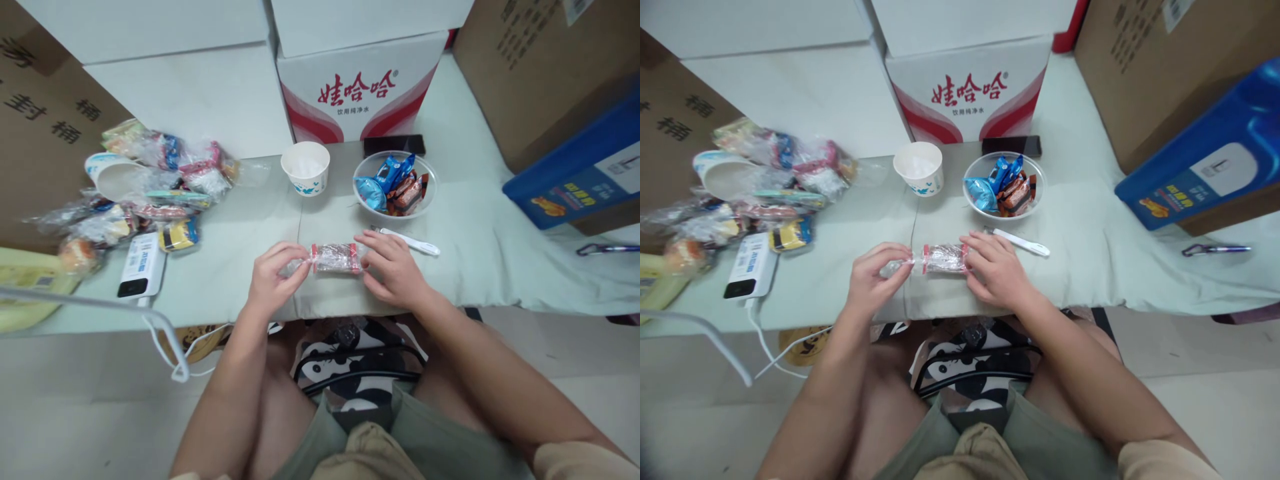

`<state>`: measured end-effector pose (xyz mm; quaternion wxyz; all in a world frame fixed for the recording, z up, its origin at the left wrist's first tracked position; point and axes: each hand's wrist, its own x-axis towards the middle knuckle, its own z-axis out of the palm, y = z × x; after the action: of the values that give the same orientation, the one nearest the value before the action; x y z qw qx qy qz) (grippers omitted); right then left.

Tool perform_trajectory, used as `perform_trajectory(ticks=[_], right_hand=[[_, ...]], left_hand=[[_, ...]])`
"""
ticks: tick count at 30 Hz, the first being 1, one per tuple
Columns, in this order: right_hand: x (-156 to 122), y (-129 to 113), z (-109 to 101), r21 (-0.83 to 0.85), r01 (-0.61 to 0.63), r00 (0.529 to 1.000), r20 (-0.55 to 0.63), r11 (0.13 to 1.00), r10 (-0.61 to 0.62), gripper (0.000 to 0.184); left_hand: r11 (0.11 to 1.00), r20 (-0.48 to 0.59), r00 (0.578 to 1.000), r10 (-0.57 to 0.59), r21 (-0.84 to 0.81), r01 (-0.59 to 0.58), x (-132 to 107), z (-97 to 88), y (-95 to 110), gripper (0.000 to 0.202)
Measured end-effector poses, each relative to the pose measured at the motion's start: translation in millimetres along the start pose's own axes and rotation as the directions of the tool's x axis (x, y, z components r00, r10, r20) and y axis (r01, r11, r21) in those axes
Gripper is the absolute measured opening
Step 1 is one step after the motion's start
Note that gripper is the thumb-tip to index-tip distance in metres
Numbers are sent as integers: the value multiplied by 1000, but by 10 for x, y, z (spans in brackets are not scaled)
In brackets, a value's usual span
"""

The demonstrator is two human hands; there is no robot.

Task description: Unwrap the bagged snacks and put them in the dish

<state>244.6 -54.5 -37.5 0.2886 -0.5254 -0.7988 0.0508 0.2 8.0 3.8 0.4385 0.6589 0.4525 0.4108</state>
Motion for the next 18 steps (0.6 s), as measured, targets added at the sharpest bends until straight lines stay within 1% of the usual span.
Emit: perform_trajectory(ticks=[2, 3, 4, 6, 7, 8, 9, 10, 11, 12, 13, 14, 15, 16, 17, 18], right_hand=[[-17, -28, -41, 38, -9, 998, 66, 999, 6, 14], [-28, -43, -72, 38, -15, 996, 91, 999, 12, 18], [-42, -58, -113, 25, -18, 993, 117, 1000, 15, 22], [-77, -94, -217, -9, 4, 979, 205, 1000, -3, 29], [-97, -113, -269, -15, 22, 963, 269, 1000, -17, 29], [-115, -131, -314, -16, 27, 939, 343, 1000, -20, 26], [-131, -146, -345, -17, 17, 909, 418, 1000, -8, 23], [-142, -157, -359, -30, -8, 878, 479, 1000, 21, 24], [-148, -164, -353, -60, -45, 855, 514, 997, 69, 28], [-148, -167, -331, -108, -90, 843, 521, 990, 134, 30], [-143, -167, -296, -163, -139, 840, 503, 977, 204, 33], [-132, -167, -256, -215, -187, 840, 471, 959, 269, 39], [-118, -169, -215, -257, -233, 839, 434, 938, 327, 49], [-101, -175, -181, -286, -276, 834, 404, 918, 377, 59], [-83, -187, -158, -301, -310, 826, 383, 902, 412, 65], [-65, -206, -146, -307, -331, 824, 367, 892, 432, 68]], left_hand=[[999, 91, 996, -16, 29, 13, -124, -64, 64, 9], [998, 166, 986, -31, 58, 21, -187, -98, 86, 7], [995, 237, 970, -53, 92, 32, -247, -133, 100, 6], [984, 368, 921, -130, 164, 73, -351, -200, 99, 10], [975, 411, 895, -172, 200, 96, -390, -230, 87, 14], [968, 431, 880, -200, 226, 110, -418, -255, 70, 16], [964, 417, 884, -209, 242, 114, -434, -273, 50, 14], [964, 365, 910, -196, 241, 111, -436, -283, 29, 11], [968, 265, 951, -161, 229, 101, -425, -283, 10, 8], [973, 135, 984, -116, 213, 86, -402, -270, -9, 6], [977, 10, 997, -75, 202, 71, -370, -244, -28, 3], [977, -72, 996, -45, 206, 59, -331, -205, -47, 7], [973, -88, 996, -32, 227, 51, -293, -156, -69, 18], [964, -50, 998, -28, 261, 40, -258, -98, -93, 30], [953, 31, 999, -37, 302, 26, -230, -37, -121, 42], [941, 125, 990, -57, 339, 11, -211, 22, -150, 47]])
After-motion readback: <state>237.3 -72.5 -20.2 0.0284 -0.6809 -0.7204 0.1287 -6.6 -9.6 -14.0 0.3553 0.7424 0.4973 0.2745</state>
